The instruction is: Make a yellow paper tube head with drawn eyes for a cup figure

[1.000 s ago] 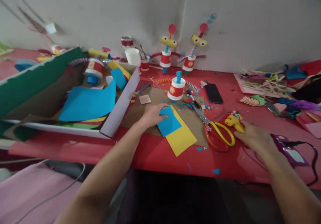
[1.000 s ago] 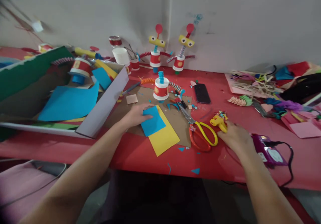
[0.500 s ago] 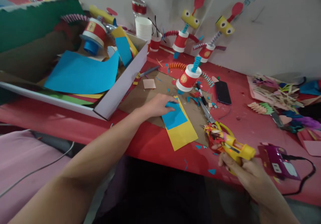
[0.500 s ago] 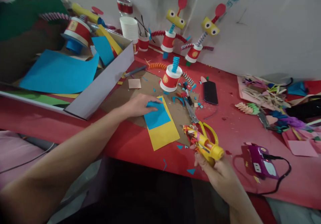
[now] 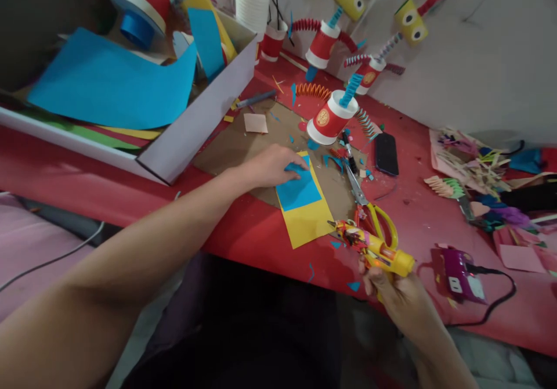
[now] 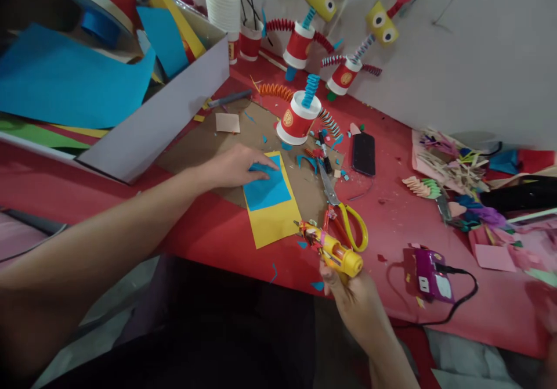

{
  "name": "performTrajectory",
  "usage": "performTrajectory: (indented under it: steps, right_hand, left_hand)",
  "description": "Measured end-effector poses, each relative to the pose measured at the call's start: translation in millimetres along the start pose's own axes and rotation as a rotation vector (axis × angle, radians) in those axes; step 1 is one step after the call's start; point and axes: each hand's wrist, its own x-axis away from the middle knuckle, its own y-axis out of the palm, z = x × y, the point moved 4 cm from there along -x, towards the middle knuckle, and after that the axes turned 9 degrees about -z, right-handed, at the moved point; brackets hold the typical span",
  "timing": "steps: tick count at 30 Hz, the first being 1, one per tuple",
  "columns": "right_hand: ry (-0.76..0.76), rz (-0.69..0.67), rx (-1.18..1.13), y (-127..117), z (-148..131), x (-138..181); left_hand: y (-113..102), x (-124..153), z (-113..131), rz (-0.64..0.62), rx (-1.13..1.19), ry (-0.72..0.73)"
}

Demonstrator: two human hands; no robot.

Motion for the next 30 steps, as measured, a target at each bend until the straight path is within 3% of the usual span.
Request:
performTrajectory:
  steps: [14, 30]
  right_hand:
    - [0.103, -0.023, 0.003, -5, 11, -4]
    - [0.029, -0.086, 0.032, -19, -16, -61]
  left_hand:
    - [2, -3, -5, 0.019, -0.006, 0.04]
    - [1, -3, -8, 0.035, 0.009, 0.052]
